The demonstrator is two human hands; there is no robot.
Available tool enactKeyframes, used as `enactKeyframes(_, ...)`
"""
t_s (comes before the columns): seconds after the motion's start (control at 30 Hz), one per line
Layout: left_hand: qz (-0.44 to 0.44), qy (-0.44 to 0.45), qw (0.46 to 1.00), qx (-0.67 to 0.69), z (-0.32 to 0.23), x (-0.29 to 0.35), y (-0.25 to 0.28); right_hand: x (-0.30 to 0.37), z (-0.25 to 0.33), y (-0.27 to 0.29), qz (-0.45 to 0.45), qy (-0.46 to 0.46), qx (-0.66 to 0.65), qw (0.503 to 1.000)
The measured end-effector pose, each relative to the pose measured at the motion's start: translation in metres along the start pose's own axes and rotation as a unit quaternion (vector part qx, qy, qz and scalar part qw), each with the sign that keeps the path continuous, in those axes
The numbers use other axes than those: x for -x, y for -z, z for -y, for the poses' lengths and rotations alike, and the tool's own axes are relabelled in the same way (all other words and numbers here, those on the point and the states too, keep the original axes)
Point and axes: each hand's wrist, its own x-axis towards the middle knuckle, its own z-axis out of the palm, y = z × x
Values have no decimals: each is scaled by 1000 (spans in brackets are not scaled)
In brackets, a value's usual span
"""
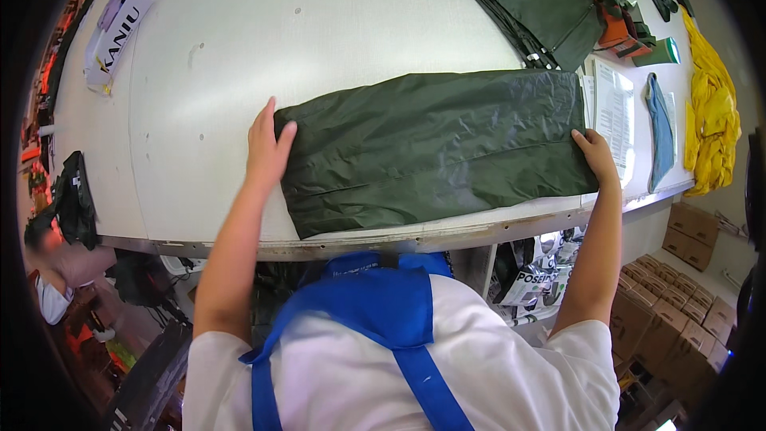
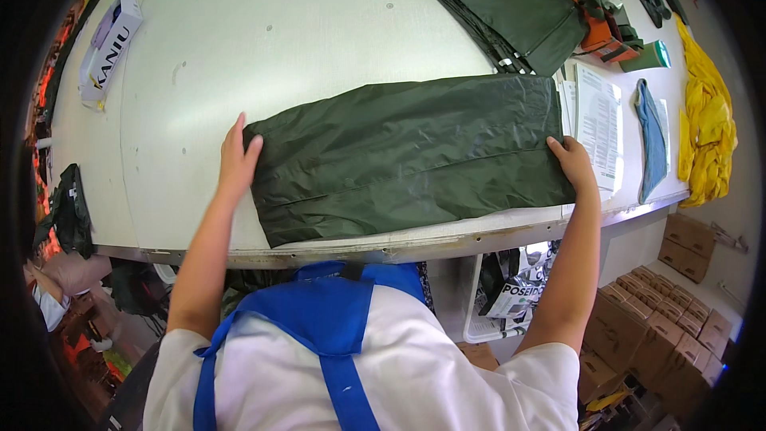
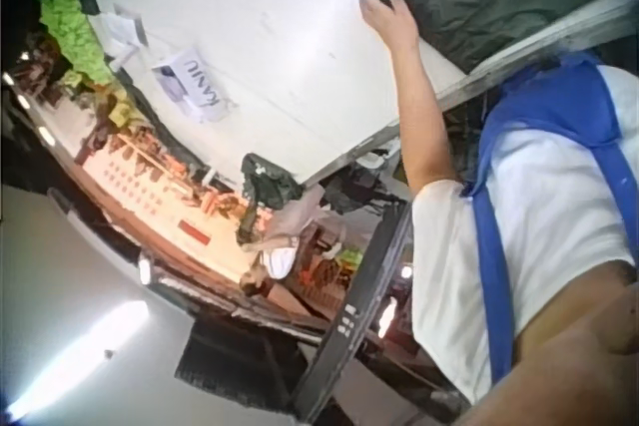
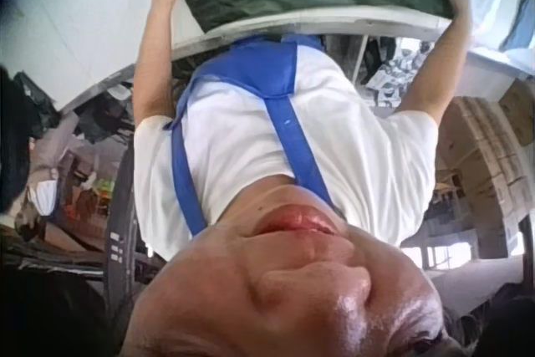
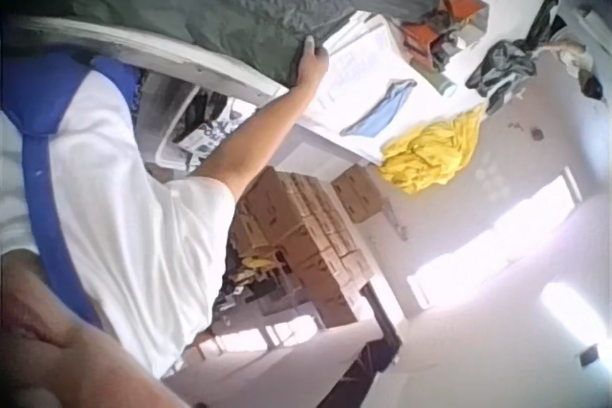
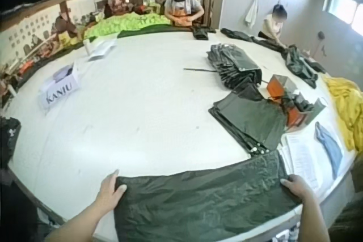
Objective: The person folds a green jacket on a white table, then places a paper label on it. They repeat this process with several other jackets, stacking the labeled items on the table.
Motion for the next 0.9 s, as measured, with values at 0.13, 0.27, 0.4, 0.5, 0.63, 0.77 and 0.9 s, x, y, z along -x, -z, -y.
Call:
enactKeyframes(0.13,206,115,964,119,-11,-46,26,9,12,-3,-42,41,145,988)
enactKeyframes(0.27,250,201,860,397,27,-55,41,27,25,14,2,74,116,991)
enactKeyframes(0.4,168,160,940,252,69,-59,40,41,38,-9,-15,88,98,991)
enactKeyframes(0.5,-37,-63,993,-98,-4,-36,35,44,30,-33,-53,98,145,983)
enactKeyframes(0.63,70,-198,960,-183,-79,44,37,74,66,-52,-287,73,243,924)
enactKeyframes(0.77,131,-194,946,-224,-62,69,6,88,93,-100,-269,223,223,910)
enactKeyframes(0.9,142,-219,944,-202,-43,69,-15,51,50,-131,-272,152,323,894)
